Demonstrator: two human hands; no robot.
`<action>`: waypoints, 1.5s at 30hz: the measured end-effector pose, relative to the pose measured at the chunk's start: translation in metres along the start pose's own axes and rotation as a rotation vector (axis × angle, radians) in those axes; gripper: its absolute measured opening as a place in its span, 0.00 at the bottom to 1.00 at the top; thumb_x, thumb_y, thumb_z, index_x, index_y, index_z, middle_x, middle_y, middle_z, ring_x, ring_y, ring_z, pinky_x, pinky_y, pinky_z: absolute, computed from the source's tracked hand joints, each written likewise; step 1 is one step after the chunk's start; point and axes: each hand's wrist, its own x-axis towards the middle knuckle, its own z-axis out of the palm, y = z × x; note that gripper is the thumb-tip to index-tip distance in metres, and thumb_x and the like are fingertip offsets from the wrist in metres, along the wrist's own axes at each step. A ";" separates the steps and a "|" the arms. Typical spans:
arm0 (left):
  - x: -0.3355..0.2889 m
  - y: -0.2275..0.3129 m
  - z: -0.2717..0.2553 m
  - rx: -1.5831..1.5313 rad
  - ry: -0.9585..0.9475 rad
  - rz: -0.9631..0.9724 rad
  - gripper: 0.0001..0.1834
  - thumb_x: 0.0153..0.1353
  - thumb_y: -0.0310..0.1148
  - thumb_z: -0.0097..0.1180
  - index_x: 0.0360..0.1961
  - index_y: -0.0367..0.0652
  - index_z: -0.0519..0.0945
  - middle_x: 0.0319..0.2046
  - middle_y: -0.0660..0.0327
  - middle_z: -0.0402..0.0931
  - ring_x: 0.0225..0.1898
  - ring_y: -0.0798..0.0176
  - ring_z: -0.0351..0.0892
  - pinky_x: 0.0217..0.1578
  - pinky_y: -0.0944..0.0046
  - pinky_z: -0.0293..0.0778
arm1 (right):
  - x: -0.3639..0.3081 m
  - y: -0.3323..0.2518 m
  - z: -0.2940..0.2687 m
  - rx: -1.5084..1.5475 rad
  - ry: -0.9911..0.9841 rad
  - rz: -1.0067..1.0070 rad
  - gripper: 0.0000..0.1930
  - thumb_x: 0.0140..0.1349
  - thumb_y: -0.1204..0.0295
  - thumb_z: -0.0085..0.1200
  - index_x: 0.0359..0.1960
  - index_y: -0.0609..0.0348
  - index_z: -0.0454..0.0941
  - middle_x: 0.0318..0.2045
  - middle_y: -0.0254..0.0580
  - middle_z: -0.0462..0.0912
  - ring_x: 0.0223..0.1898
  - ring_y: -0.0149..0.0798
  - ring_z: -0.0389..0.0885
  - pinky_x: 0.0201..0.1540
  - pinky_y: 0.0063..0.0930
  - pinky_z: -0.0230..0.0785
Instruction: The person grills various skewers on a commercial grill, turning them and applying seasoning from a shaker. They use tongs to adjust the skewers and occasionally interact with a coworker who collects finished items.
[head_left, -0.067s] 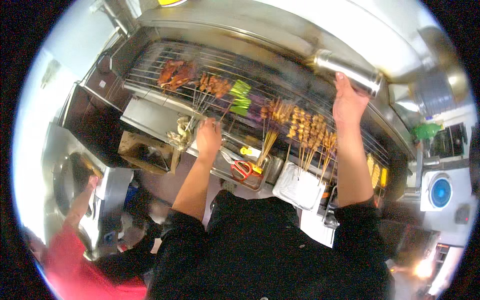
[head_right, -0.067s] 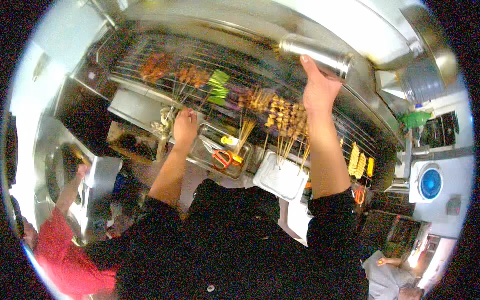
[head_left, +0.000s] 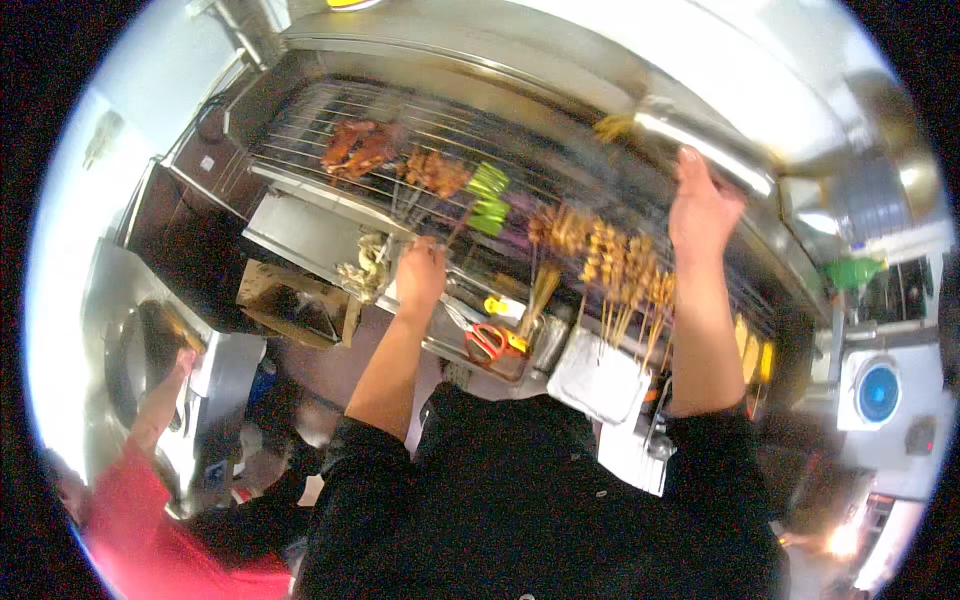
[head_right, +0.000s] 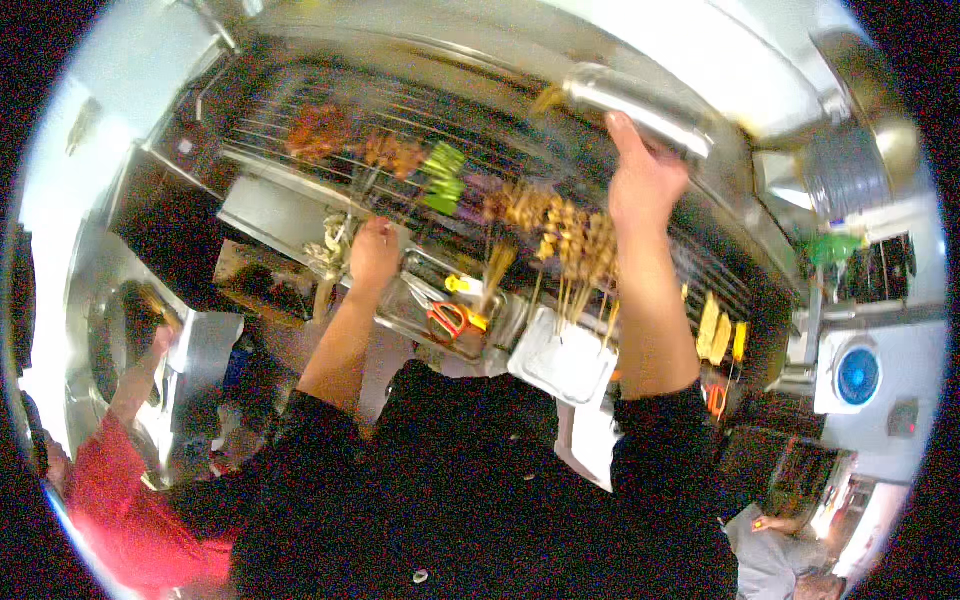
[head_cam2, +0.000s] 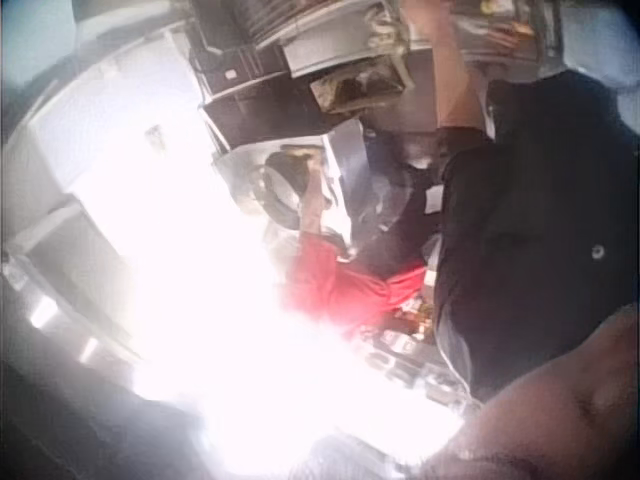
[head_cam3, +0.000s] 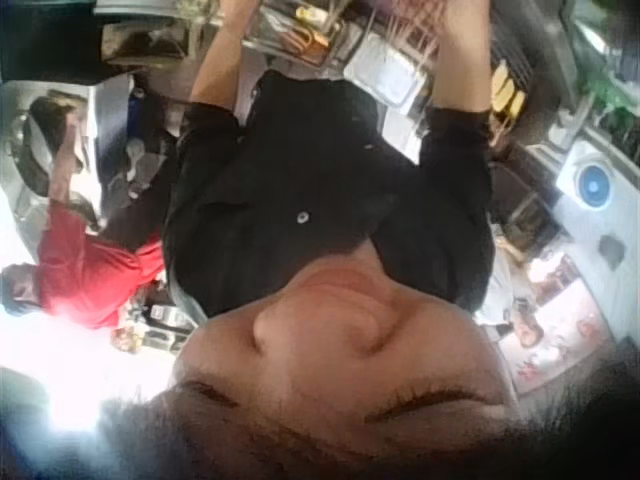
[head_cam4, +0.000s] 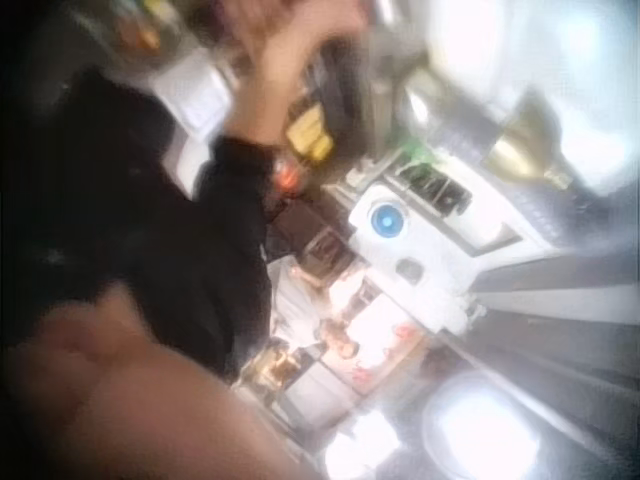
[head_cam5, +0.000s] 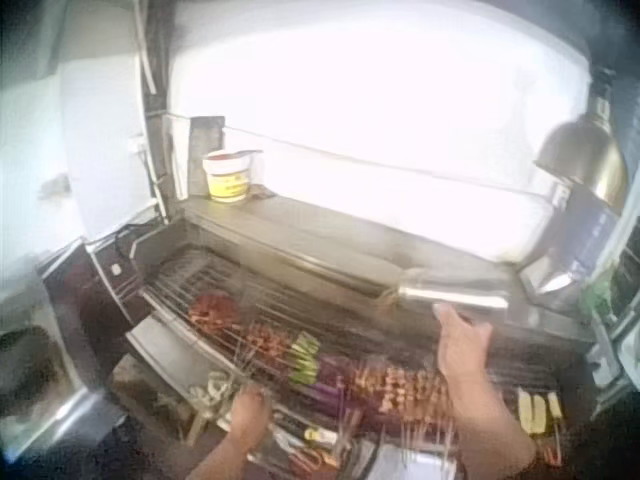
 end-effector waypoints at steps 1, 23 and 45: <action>0.010 -0.006 -0.001 -0.061 0.022 0.008 0.15 0.67 0.38 0.56 0.45 0.37 0.81 0.36 0.47 0.83 0.42 0.42 0.81 0.43 0.48 0.77 | 0.001 -0.001 0.015 0.016 0.037 -0.035 0.23 0.60 0.87 0.61 0.58 0.68 0.72 0.51 0.48 0.80 0.50 0.40 0.81 0.51 0.34 0.78; 0.039 -0.051 -0.016 0.676 -0.137 -0.077 0.20 0.63 0.34 0.55 0.52 0.34 0.70 0.43 0.52 0.75 0.45 0.52 0.79 0.33 0.57 0.80 | 0.002 0.022 0.196 -0.396 -0.330 -0.180 0.18 0.55 0.63 0.72 0.44 0.62 0.86 0.45 0.38 0.87 0.46 0.34 0.83 0.55 0.29 0.72; 0.065 -0.120 -0.032 -1.553 -1.002 -0.588 0.12 0.77 0.40 0.42 0.37 0.48 0.72 0.18 0.76 0.53 0.16 0.77 0.47 0.15 0.72 0.46 | -0.024 0.015 0.233 0.055 -0.389 -0.283 0.21 0.47 0.75 0.77 0.42 0.62 0.80 0.39 0.37 0.85 0.42 0.34 0.82 0.49 0.30 0.75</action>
